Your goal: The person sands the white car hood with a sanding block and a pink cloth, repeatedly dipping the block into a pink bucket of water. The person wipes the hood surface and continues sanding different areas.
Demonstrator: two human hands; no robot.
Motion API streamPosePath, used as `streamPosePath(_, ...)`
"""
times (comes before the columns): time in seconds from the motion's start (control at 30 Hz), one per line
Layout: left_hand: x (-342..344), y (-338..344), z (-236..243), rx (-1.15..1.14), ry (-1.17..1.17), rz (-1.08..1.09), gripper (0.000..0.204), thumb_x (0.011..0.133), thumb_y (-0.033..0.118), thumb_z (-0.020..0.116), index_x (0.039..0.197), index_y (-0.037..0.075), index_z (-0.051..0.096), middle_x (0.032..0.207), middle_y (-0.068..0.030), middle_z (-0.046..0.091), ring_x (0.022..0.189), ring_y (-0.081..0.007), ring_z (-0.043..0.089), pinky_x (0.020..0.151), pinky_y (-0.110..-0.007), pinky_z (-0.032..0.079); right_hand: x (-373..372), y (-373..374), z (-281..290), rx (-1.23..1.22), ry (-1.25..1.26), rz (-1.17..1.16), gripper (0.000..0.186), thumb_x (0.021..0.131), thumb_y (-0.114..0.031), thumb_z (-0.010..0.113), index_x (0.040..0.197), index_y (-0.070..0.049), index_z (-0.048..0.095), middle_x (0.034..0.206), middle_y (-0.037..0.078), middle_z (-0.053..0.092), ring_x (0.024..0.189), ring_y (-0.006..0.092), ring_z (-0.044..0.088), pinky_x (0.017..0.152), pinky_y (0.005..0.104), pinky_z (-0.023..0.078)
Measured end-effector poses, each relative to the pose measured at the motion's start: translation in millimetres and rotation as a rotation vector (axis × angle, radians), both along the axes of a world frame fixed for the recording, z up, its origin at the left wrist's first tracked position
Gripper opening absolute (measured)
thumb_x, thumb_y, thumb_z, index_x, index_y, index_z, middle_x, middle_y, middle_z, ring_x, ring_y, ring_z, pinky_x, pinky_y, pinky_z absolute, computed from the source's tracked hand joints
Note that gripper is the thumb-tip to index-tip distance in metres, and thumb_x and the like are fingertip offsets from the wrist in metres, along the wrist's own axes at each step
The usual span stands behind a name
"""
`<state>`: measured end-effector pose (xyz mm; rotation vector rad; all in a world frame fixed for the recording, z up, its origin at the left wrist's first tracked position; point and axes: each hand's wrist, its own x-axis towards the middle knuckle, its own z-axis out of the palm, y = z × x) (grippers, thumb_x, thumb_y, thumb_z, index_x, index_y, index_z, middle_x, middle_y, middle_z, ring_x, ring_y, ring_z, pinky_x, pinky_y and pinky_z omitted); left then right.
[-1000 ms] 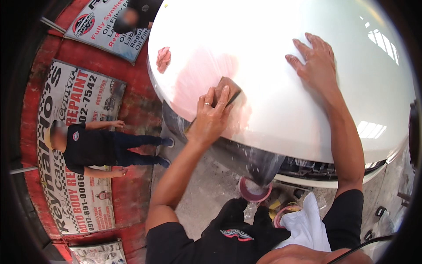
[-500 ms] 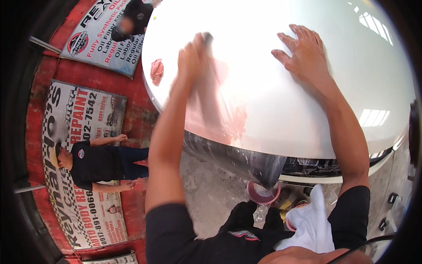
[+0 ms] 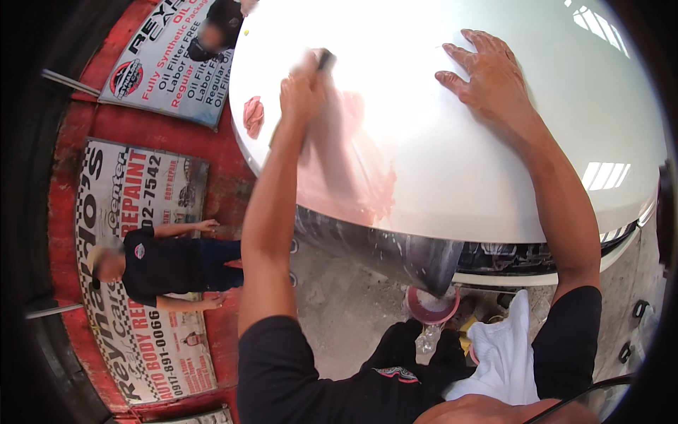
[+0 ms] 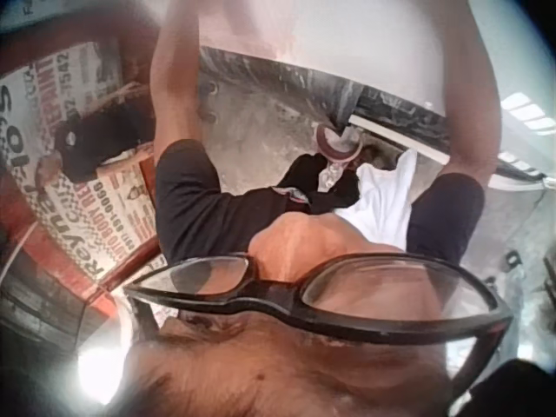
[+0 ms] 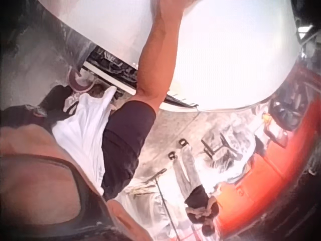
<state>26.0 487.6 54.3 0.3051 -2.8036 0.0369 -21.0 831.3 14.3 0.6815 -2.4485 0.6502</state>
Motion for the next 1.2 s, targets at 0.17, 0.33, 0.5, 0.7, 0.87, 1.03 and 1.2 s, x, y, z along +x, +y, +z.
streamPosePath(0.17,171.0,50.8,-83.5,-0.048,0.099,-0.428,0.052,0.099,0.009,0.056,0.151,0.001,0.053,0.152,-0.0218,0.057,0.137,-0.0388,0.057,0.116,-0.049,0.041,-20.6,23.7,2.0,0.07,0.008,-0.049,0.051,0.095,-0.044,0.071,0.136,-0.013,0.072,0.152,0.02,0.057,0.146,0.0333,0.046,0.124,0.0489,0.031)
streamPosePath(0.33,72.8,-75.3,-9.4,0.023,0.065,0.066,0.051,0.104,0.022,0.055,0.152,0.003,0.05,0.139,-0.028,0.061,0.12,-0.0454,0.062,0.101,-0.053,0.048,4.3,-5.4,7.6,0.016,-0.055,0.028,0.052,0.095,-0.045,0.07,0.136,-0.013,0.072,0.153,0.019,0.057,0.148,0.0335,0.044,0.125,0.0488,0.029)
streamPosePath(0.5,172.7,12.9,-97.2,-0.038,0.257,-0.263,0.066,0.097,0.018,0.062,0.159,0.008,0.043,0.149,-0.0265,0.057,0.129,-0.047,0.058,0.111,-0.056,0.042,-9.2,17.3,4.4,0.076,-0.054,-0.092,0.053,0.096,-0.043,0.07,0.139,-0.011,0.07,0.154,0.02,0.055,0.149,0.034,0.043,0.126,0.048,0.027)
streamPosePath(0.7,127.4,-93.4,-41.6,0.168,0.217,0.098,0.061,0.099,0.02,0.064,0.157,0.009,0.048,0.124,-0.0279,0.068,0.117,-0.0492,0.061,0.098,-0.058,0.047,11.4,-10.6,5.3,0.036,-0.056,-0.017,0.053,0.096,-0.042,0.072,0.139,-0.011,0.07,0.153,0.021,0.056,0.148,0.0352,0.044,0.125,0.0482,0.029)
streamPosePath(0.87,218.1,34.3,-142.3,0.151,0.405,-0.096,0.06,0.096,0.022,0.067,0.154,0.012,0.054,0.139,-0.0259,0.063,0.129,-0.0431,0.061,0.111,-0.056,0.044,-3.9,9.8,4.3,0.125,-0.092,-0.071,0.054,0.097,-0.043,0.071,0.141,-0.012,0.069,0.156,0.02,0.053,0.149,0.0344,0.042,0.125,0.0498,0.029)
streamPosePath(1.03,142.8,-113.9,-34.9,0.031,0.218,0.301,0.046,0.103,0.029,0.059,0.14,0.002,0.062,0.118,-0.0289,0.071,0.108,-0.0478,0.068,0.089,-0.055,0.054,15.3,-12.7,9.6,0.043,-0.125,0.004,0.053,0.097,-0.042,0.07,0.141,-0.012,0.069,0.158,0.019,0.052,0.151,0.0347,0.039,0.125,0.0497,0.029)
streamPosePath(1.2,202.6,38.4,-116.3,0.125,0.41,-0.157,0.058,0.093,0.007,0.064,0.149,-0.002,0.054,0.141,-0.0263,0.063,0.12,-0.0455,0.065,0.107,-0.052,0.048,-4.1,11.5,9.6,0.096,-0.107,-0.093,0.053,0.097,-0.042,0.07,0.142,-0.014,0.069,0.157,0.019,0.052,0.151,0.0351,0.039,0.126,0.0493,0.028)
